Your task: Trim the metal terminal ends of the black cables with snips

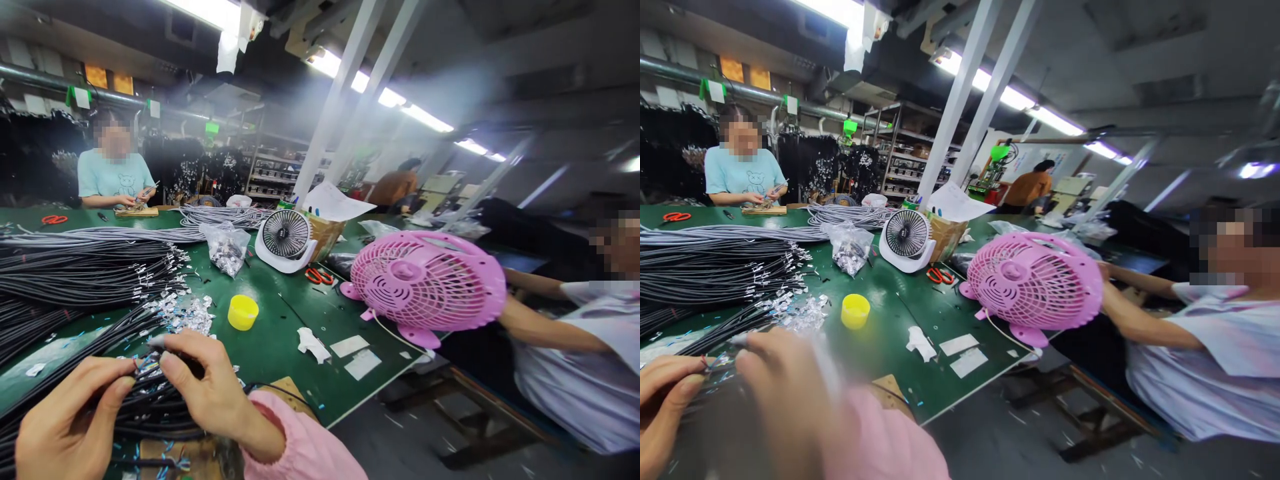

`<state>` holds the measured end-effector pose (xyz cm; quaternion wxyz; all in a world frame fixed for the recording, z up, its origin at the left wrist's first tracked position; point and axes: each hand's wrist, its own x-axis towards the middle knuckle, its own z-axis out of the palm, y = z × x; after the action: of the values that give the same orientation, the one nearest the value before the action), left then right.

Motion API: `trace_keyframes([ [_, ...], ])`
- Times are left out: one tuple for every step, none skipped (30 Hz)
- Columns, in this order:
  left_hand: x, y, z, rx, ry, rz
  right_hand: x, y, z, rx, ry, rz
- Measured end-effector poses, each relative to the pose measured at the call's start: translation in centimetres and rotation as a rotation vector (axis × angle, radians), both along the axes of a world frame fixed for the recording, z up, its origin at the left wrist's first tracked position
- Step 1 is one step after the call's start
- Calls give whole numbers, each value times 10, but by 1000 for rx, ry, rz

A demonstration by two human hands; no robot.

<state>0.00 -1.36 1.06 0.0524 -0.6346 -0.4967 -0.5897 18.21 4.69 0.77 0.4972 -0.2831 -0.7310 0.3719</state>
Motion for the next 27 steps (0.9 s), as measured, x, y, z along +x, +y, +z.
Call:
trace_keyframes([
  [-1,0,1,9,10,-1,0,0,0,6,-6,-2],
  [-1,-1,1,15,16,0,0,-1,0,9,-8,-5],
  [-1,-1,1,19,20,-2,0,-1,0,10,-10,-4],
  [-1,-2,1,21,25,-7,0,-2,-1,8,-9,-3],
  [-1,-2,1,28,28,-9,0,-2,-2,6,-6,3],
  [-1,-2,1,30,32,-13,0,-2,-3,3,-2,11],
  [0,-2,1,34,35,-16,0,-2,-3,1,4,19],
  [0,-2,2,32,36,-18,0,-2,-4,0,8,27],
  [1,-2,2,31,35,-21,0,-2,-4,0,14,32],
  [2,-1,3,35,31,-23,0,-1,-5,1,22,38],
  [2,-1,4,36,24,-23,0,-1,-5,2,34,42],
  [3,0,5,42,20,-20,0,0,-5,3,48,46],
  [3,0,6,50,17,-16,-1,0,-6,7,62,49],
  [3,0,7,55,17,-12,-1,1,-7,12,73,55],
  [4,1,7,58,21,-9,-1,1,-7,19,80,59],
  [4,1,8,61,21,-8,-1,2,-8,29,84,63],
  [4,1,9,63,19,-11,-1,2,-9,40,86,64],
  [4,1,9,64,18,-17,-1,2,-10,50,89,63],
  [4,0,9,66,19,-25,-1,2,-10,59,95,61],
  [4,0,9,64,24,-34,-1,2,-11,64,99,58],
  [4,0,9,64,30,-41,-1,3,-12,60,96,57],
  [4,0,9,64,38,-45,-1,3,-13,48,84,59],
  [3,-1,9,62,48,-44,-1,3,-13,31,68,61],
  [3,-1,8,63,55,-39,0,3,-13,18,52,62],
  [3,-2,8,62,64,-35,0,3,-13,12,39,58],
  [3,-2,7,61,72,-30,0,3,-13,13,30,52],
  [3,-2,7,63,79,-24,0,3,-13,21,28,47],
])
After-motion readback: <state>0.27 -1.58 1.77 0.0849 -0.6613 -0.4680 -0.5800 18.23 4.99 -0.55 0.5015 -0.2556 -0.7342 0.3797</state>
